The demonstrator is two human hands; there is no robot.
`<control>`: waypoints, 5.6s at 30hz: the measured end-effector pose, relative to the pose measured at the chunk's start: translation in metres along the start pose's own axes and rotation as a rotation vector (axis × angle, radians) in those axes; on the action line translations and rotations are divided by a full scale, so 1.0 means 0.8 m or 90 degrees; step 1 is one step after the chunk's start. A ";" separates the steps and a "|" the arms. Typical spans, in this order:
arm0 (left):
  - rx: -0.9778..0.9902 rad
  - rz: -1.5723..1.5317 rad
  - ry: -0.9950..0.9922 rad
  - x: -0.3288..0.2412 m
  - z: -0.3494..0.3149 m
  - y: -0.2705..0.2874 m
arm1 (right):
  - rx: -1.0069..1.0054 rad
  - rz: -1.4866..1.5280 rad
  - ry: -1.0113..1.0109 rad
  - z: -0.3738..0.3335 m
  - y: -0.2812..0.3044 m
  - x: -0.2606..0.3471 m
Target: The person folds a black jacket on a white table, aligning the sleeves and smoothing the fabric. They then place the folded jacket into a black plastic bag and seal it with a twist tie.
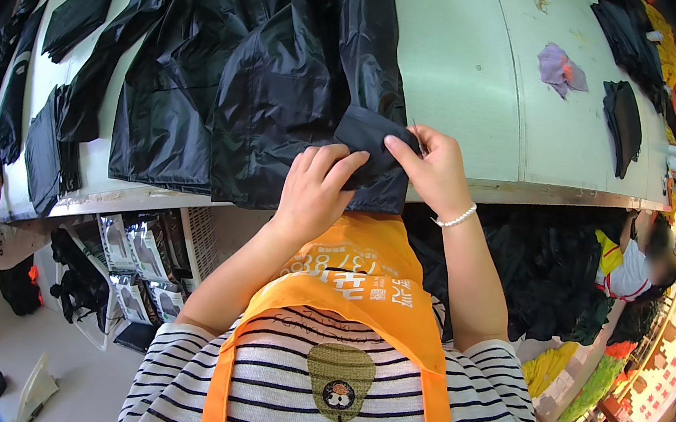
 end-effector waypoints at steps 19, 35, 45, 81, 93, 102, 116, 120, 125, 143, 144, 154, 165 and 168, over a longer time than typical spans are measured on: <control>0.194 -0.726 0.390 0.062 0.039 -0.097 | -0.270 0.085 0.042 -0.016 0.104 -0.034; 0.182 -0.815 0.411 0.055 0.074 -0.065 | -0.072 0.158 0.163 0.005 0.040 0.067; 0.205 -0.797 0.495 0.047 0.084 -0.076 | -0.177 -0.346 0.490 -0.028 0.026 0.124; 0.188 -0.466 0.249 -0.009 0.097 -0.032 | -0.094 -0.157 0.197 -0.049 0.052 0.100; 0.211 -0.697 0.289 -0.009 0.097 -0.038 | 0.047 0.066 0.134 -0.027 0.063 0.055; 0.102 -0.613 0.181 -0.024 0.116 -0.008 | 0.000 0.127 0.198 -0.020 0.083 0.078; 0.316 -0.750 0.308 -0.016 0.100 -0.046 | 0.072 0.238 0.119 0.003 0.070 0.075; 0.292 -0.886 0.420 -0.014 0.099 -0.049 | -0.021 0.182 0.182 0.007 0.077 0.088; 0.206 -0.951 0.491 0.001 0.099 -0.050 | -0.042 0.027 0.322 -0.015 0.081 0.126; 0.201 -0.994 0.530 -0.002 0.098 -0.048 | -0.163 0.051 0.285 -0.024 0.088 0.101; 0.205 -1.014 0.536 0.000 0.098 -0.048 | -0.134 0.044 0.208 -0.027 0.086 0.098; 0.206 -0.992 0.520 -0.005 0.102 -0.043 | -0.095 -0.063 0.322 -0.036 0.064 0.122; 0.217 -0.982 0.500 -0.007 0.104 -0.041 | -0.145 -0.171 0.413 -0.039 0.060 0.144; 0.209 -0.981 0.502 -0.007 0.104 -0.038 | -0.137 -0.153 0.411 -0.038 0.061 0.143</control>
Point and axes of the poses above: each hand's wrist, its own z-axis towards the middle knuckle, its own y-axis out of the back of the hand, x = y × z, the point moved 9 cm from there along z, towards the middle knuckle, and after that the axes turned 9 degrees about z, right-handed, at the moved point
